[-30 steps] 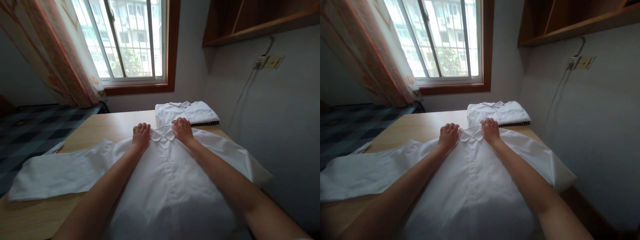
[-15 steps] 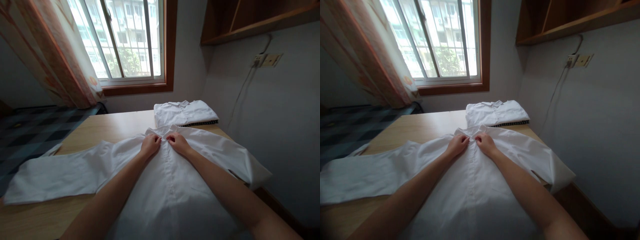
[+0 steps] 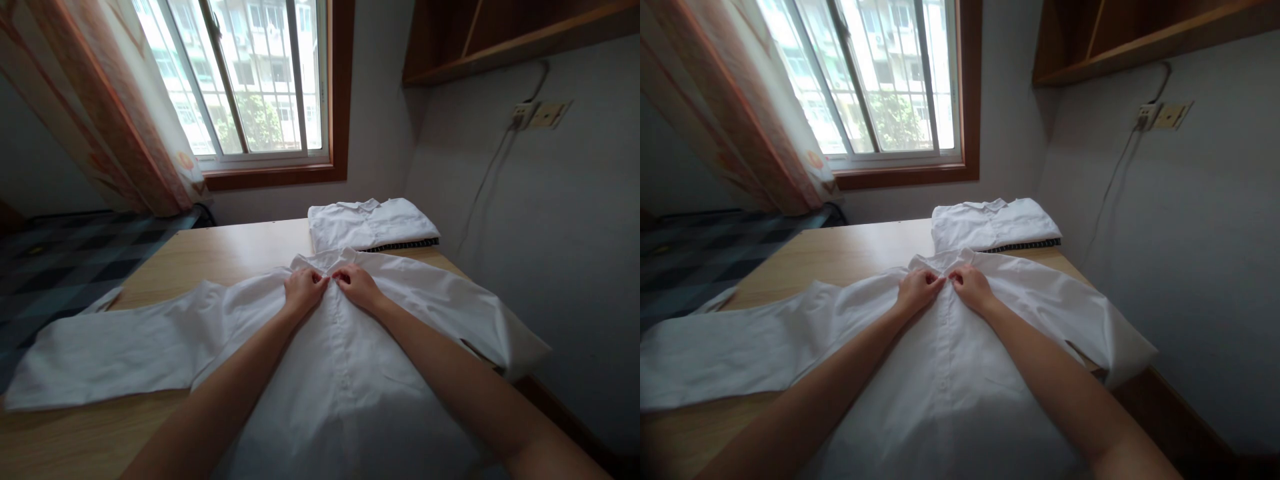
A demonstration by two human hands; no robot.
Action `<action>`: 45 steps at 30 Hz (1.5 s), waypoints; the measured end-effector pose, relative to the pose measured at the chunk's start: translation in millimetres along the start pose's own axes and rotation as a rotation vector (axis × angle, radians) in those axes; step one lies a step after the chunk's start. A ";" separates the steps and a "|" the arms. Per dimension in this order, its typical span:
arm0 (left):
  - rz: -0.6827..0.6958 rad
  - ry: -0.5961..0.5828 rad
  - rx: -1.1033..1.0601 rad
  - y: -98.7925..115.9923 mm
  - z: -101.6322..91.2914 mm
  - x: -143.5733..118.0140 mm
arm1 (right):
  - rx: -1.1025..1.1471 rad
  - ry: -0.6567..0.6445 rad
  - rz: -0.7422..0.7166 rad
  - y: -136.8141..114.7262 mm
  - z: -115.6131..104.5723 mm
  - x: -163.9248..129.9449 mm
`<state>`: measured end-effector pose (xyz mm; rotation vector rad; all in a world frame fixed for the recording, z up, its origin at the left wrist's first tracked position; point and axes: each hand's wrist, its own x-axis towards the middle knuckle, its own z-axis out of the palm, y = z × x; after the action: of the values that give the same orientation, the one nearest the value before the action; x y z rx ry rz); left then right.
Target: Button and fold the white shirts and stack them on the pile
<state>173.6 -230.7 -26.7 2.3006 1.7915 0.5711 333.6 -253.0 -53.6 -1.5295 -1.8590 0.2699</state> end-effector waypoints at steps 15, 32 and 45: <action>0.157 0.022 0.083 -2.8 4.6 -2.3 | -0.101 -0.032 -0.015 -8.2 -2.8 -4.9; 0.712 0.087 0.145 -14.1 14.4 -5.3 | -0.332 -0.021 -0.057 -11.5 -4.6 -8.3; 0.474 -0.258 0.221 -9.2 12.5 -15.2 | -0.297 -0.033 -0.060 16.8 -7.1 3.5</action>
<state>167.2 -241.6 -44.4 2.8161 1.2493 0.1228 350.9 -246.9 -56.6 -1.6675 -2.0376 -0.0110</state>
